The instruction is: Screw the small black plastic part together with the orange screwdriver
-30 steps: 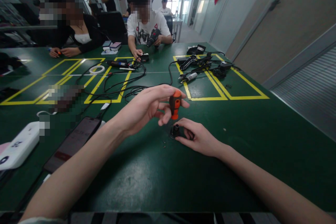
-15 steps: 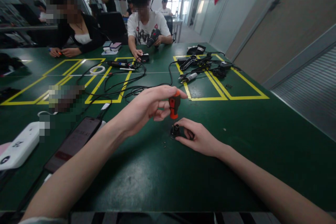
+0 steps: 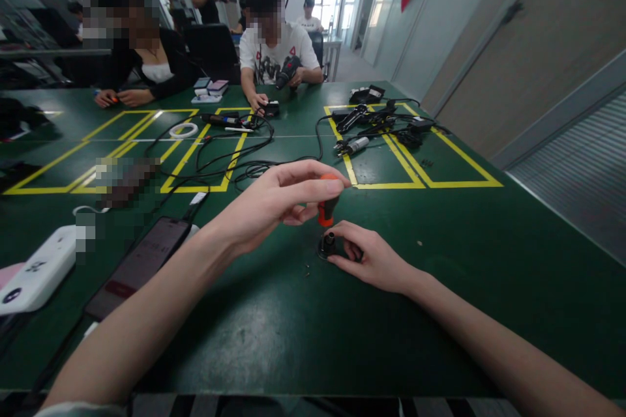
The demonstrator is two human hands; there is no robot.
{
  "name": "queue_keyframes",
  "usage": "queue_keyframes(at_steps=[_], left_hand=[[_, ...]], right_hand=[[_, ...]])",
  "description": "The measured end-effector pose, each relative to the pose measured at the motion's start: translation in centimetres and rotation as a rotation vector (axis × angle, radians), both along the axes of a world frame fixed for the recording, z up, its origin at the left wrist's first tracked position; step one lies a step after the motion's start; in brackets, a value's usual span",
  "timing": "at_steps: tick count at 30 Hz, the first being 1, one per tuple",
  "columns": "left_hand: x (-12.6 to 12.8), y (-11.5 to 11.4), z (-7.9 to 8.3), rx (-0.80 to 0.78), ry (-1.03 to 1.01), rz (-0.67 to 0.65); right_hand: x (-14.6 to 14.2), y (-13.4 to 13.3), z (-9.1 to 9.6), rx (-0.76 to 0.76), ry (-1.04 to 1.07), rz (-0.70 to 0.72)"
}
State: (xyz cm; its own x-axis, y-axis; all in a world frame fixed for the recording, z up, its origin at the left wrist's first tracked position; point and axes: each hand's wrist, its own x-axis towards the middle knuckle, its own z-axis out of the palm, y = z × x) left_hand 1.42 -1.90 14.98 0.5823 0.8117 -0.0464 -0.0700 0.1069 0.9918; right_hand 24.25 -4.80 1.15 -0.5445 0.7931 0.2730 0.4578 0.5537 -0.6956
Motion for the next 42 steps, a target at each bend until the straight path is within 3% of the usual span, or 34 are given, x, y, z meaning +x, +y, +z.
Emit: queue_keyframes(at_steps=[11, 20, 29, 42], left_hand=[[0.10, 0.40, -0.57, -0.013, -0.077, -0.076], [0.05, 0.10, -0.14, -0.002, -0.051, -0.020], [-0.05, 0.31, -0.45, -0.002, -0.098, -0.101], [-0.11, 0.21, -0.42, 0.031, -0.050, -0.029]], right_hand=[[-0.02, 0.04, -0.21, -0.002, 0.018, 0.002], [0.04, 0.00, -0.10, 0.001, 0.017, 0.007], [-0.01, 0.03, 0.02, -0.004, -0.002, 0.002], [-0.09, -0.03, -0.03, -0.017, 0.013, 0.007]])
